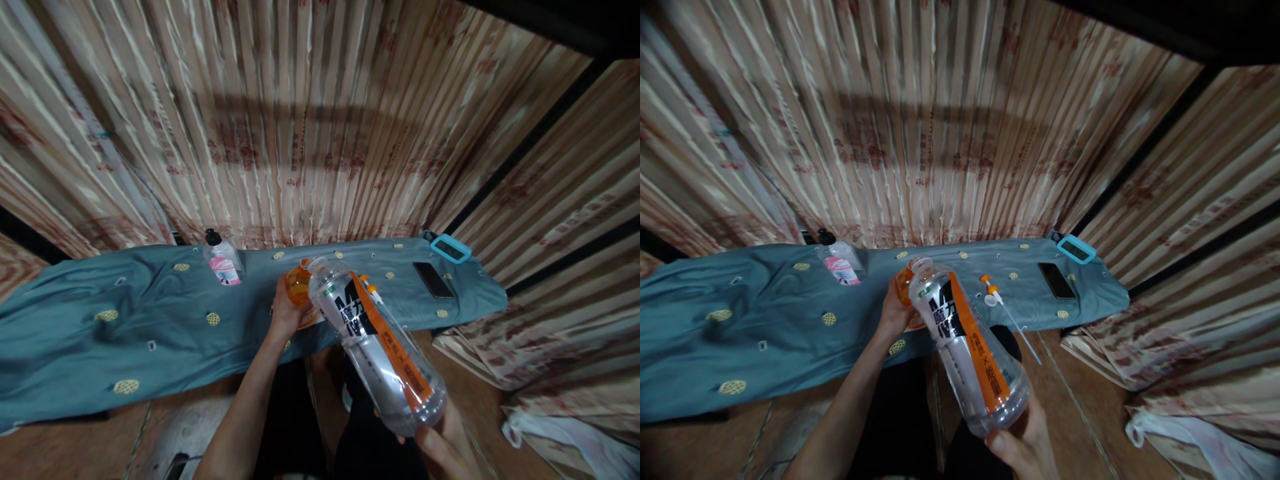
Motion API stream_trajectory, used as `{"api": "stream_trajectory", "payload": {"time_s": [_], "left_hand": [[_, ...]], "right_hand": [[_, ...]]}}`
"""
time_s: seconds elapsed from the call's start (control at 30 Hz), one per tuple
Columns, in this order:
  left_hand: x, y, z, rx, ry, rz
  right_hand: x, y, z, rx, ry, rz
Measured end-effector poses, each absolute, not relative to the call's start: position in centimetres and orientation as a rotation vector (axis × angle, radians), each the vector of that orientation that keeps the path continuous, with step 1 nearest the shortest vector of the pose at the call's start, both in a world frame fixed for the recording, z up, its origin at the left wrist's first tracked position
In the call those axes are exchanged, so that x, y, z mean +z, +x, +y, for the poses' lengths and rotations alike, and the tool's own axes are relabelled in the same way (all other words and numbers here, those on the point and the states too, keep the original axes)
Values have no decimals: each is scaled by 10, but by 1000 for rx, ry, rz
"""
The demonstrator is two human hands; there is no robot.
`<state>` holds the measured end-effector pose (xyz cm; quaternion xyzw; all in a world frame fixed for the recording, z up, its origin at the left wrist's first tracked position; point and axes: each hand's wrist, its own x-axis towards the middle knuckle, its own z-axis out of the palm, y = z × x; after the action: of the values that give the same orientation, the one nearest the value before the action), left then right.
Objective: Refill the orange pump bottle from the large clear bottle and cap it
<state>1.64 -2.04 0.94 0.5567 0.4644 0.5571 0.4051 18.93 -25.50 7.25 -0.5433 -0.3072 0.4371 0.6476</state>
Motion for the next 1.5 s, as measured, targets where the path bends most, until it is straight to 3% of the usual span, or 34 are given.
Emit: {"api": "stream_trajectory", "payload": {"time_s": [0.47, 1.5], "left_hand": [[9, 16, -20, 1400, 1369, 1145], [4, 17, -17, 1432, 1369, 1128]], "right_hand": [[43, 204, -263, 947, -1267, -739], [54, 197, -257, 948, -1272, -656]]}}
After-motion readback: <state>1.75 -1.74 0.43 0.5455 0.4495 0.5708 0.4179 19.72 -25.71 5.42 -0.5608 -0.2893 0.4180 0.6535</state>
